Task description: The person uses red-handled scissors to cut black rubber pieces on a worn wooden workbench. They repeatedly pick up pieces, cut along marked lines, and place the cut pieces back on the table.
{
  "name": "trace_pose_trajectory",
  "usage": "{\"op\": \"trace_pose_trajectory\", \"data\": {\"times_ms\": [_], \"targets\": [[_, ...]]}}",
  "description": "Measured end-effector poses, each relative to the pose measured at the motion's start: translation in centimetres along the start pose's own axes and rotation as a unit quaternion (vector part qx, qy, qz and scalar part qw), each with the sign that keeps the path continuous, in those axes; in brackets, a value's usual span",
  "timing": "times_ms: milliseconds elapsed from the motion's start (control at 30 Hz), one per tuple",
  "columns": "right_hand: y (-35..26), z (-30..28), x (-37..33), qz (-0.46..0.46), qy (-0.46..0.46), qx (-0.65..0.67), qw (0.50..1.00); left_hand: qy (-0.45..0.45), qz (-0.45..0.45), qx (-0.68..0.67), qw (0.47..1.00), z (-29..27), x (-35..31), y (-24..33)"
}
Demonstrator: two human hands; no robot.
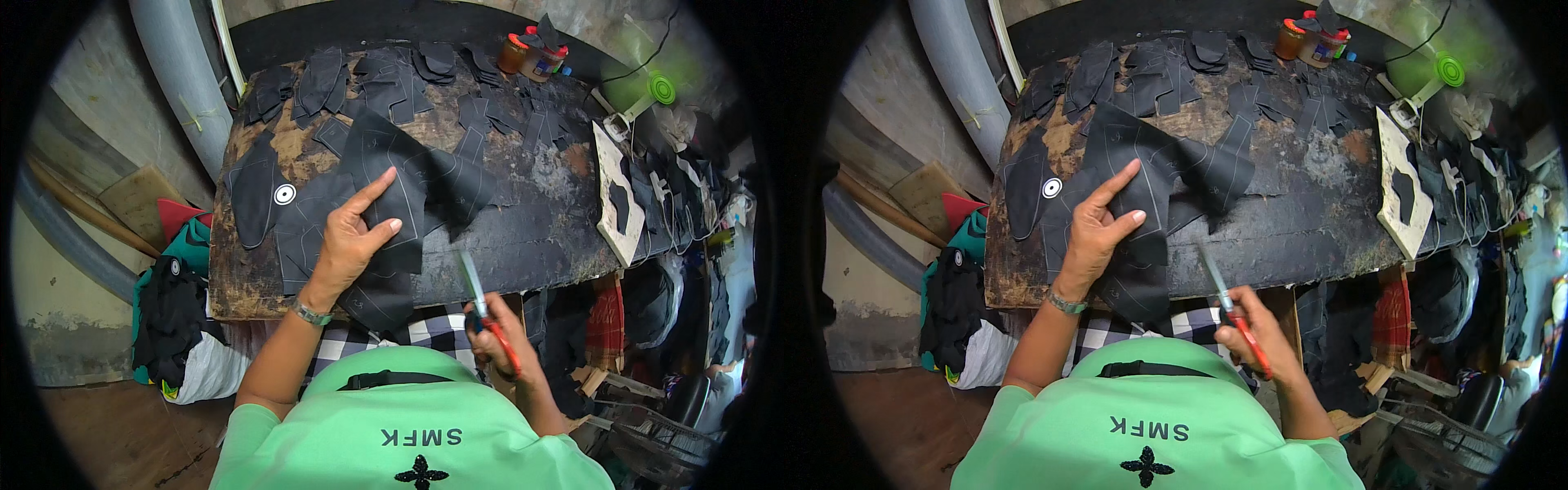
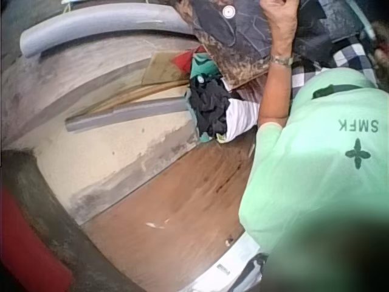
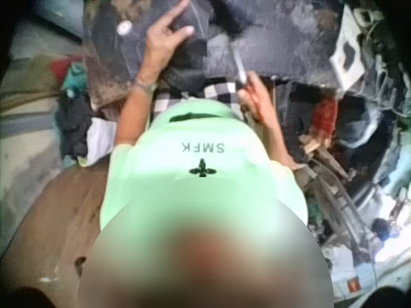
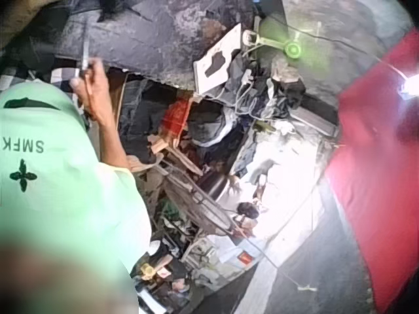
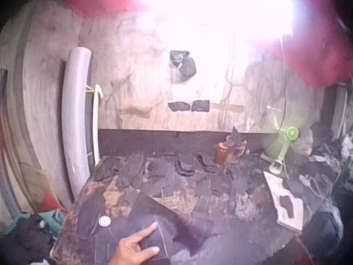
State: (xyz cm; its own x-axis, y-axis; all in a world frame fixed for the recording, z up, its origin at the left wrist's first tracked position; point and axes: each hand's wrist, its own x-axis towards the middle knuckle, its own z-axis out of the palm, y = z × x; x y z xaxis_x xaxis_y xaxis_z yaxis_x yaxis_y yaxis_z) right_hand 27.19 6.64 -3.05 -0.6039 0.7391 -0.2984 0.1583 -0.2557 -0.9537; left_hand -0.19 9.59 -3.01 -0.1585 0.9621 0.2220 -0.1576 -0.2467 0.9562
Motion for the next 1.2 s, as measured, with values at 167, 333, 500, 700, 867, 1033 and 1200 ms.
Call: {"op": "trace_pose_trajectory", "data": {"times_ms": [167,333,500,700,867,1033,1200], "targets": [[0.8,1.7,2.4,-0.022,-0.028,-0.011,0.999,0.018,-0.013,0.027,0.999,-1.2,-0.1,2.5],[-1.9,3.4,4.5,-0.065,-0.075,-0.041,0.994,0.030,0.025,0.080,0.996,-1.0,-0.4,4.9],[-3.9,4.5,5.0,-0.066,-0.065,-0.087,0.992,0.057,0.065,0.158,0.984,-0.8,-1.5,6.0],[-4.2,5.4,5.3,-0.128,-0.041,-0.136,0.981,0.058,0.130,0.195,0.970,-0.9,-2.0,6.2],[-3.4,5.8,5.4,-0.191,-0.045,-0.127,0.972,0.045,0.141,0.191,0.970,-1.2,-2.3,6.6],[-2.4,5.8,4.9,-0.174,-0.040,-0.100,0.979,0.060,0.125,0.178,0.974,-1.1,-2.5,6.3],[-2.2,6.0,5.0,-0.191,-0.028,-0.110,0.975,0.061,0.084,0.153,0.983,-1.3,-2.5,6.1]]}}
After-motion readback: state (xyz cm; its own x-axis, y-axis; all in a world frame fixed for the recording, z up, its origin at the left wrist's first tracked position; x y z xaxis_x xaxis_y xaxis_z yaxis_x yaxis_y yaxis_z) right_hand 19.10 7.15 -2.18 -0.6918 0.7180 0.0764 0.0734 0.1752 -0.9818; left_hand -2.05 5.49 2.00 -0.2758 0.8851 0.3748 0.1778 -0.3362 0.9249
